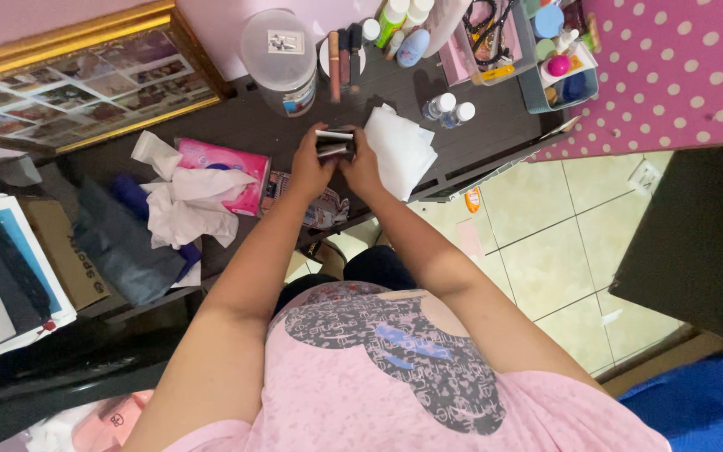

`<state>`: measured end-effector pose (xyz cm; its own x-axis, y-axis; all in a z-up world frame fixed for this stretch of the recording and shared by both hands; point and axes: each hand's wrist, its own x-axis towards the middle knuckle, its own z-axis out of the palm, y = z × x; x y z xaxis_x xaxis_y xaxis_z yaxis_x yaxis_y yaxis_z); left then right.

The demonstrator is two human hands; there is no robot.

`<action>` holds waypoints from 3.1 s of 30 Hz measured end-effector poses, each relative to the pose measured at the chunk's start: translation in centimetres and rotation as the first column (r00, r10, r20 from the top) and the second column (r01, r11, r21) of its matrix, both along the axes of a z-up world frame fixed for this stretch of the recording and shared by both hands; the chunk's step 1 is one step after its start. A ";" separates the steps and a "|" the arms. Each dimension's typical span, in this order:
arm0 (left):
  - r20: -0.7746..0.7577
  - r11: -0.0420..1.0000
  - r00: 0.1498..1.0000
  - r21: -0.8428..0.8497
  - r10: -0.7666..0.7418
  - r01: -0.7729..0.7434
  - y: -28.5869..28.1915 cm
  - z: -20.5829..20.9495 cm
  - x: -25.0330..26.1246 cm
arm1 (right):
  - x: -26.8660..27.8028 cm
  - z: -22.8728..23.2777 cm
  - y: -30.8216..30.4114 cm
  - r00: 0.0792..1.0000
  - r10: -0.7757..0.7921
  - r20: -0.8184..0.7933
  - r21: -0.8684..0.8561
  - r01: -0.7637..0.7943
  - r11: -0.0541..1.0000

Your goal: The person unpacks a white handbag and sorts various items on a cluttered desk, including a gift bag, papers, and small packets. They place a black pouch and other items into a drawer, then wipe the desk surface with a tissue.

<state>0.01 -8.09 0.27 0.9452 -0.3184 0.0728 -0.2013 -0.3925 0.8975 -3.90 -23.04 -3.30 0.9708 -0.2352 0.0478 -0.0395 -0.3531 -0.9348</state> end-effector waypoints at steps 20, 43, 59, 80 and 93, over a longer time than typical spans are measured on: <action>-0.243 0.985 0.958 0.119 0.153 -0.128 2.0 -11.9 1.1 | 0.9 -2.7 0.6 0.978 0.202 0.059 -0.191 -0.187 0.964; -0.052 0.998 0.997 0.027 0.065 -0.064 -1.4 4.2 3.1 | 3.5 5.3 -4.1 0.933 0.354 -0.055 0.649 -0.236 0.723; -0.690 0.953 0.722 -0.177 0.059 -0.247 2.8 -3.1 1.9 | -4.8 1.8 -4.9 0.854 -0.066 -0.517 -0.627 -0.325 0.708; -0.648 0.533 0.642 -0.741 -0.410 -0.408 19.1 6.9 -0.7 | 5.2 2.8 5.8 0.794 0.506 -0.338 0.520 -0.290 0.803; -0.673 0.927 0.740 -0.270 0.011 -0.260 3.3 -2.2 -0.2 | 1.6 6.4 -1.5 0.746 0.610 -0.269 0.738 -0.247 0.628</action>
